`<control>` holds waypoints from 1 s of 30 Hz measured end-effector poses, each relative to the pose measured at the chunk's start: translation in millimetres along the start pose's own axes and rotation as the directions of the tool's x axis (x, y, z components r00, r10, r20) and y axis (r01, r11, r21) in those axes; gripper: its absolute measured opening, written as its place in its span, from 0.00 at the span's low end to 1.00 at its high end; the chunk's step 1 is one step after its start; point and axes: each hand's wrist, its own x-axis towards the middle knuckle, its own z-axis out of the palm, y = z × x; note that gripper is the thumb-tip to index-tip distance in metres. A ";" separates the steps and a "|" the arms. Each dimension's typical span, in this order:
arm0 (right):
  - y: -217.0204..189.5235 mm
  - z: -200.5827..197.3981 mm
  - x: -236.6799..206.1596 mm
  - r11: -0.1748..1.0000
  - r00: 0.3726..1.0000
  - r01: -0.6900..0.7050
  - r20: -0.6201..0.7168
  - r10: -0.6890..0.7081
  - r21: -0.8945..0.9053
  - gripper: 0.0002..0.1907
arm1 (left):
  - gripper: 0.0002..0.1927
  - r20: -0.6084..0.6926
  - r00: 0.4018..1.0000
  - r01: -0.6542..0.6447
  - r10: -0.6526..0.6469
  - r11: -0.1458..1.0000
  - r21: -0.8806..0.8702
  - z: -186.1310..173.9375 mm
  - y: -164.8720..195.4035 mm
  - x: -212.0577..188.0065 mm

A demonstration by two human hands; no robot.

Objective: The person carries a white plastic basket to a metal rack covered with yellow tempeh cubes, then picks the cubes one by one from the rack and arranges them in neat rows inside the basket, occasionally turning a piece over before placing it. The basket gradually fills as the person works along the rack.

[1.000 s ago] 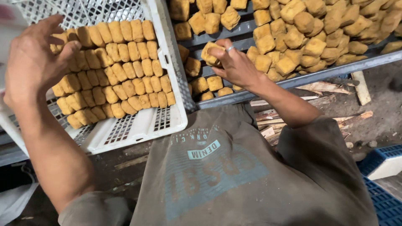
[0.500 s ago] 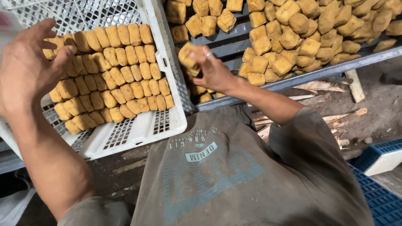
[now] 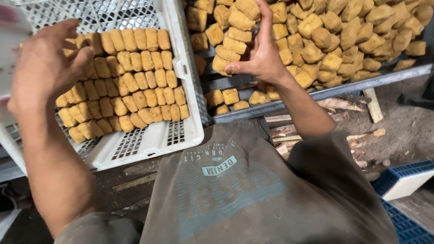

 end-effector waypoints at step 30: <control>-10.6 179.1 273.7 0.119 0.426 0.353 0.272 0.863 -0.928 0.63 | 0.26 -0.208 0.958 0.138 -0.198 0.953 -0.270 84.9 -44.5 52.4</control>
